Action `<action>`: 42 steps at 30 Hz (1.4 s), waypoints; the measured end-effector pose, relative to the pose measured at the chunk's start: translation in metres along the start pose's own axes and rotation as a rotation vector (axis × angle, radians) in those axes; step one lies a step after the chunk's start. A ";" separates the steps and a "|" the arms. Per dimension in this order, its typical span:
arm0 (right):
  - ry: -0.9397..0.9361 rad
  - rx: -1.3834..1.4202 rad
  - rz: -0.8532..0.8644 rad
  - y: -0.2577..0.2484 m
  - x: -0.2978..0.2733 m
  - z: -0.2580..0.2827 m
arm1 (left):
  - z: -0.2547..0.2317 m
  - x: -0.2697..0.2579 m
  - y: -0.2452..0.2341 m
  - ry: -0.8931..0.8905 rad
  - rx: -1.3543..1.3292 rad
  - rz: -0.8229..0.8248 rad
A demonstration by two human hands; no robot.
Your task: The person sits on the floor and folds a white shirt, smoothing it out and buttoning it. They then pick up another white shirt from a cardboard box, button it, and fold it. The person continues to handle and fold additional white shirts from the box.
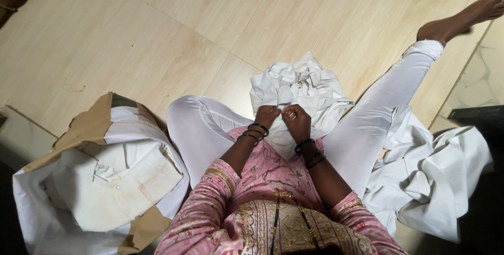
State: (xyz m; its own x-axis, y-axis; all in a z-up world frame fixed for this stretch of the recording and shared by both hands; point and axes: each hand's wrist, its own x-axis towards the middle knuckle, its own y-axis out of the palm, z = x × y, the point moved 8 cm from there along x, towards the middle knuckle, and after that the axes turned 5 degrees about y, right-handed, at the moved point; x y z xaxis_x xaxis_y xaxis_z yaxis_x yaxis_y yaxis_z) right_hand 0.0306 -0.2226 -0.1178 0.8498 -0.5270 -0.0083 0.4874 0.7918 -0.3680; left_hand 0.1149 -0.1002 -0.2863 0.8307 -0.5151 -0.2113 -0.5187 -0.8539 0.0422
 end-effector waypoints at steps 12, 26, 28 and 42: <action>-0.118 -0.180 0.162 0.013 -0.017 0.013 | -0.031 -0.012 -0.017 0.122 0.383 -0.310; -0.042 -0.194 0.317 0.028 -0.013 0.012 | -0.074 -0.033 -0.016 0.103 0.068 -0.273; 0.090 -0.089 0.275 0.026 -0.013 0.002 | -0.080 -0.028 -0.013 0.172 -0.042 -0.240; -0.019 0.255 -0.019 0.010 -0.002 -0.053 | -0.103 -0.036 0.011 0.349 0.480 -0.021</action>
State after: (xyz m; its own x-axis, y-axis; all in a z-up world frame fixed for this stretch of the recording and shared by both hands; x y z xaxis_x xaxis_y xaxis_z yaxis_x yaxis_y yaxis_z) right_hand 0.0230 -0.2301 -0.1704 0.8424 -0.5386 0.0144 0.5362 0.8354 -0.1211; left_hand 0.1001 -0.0986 -0.1772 0.8168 -0.5622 0.1295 -0.4677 -0.7766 -0.4220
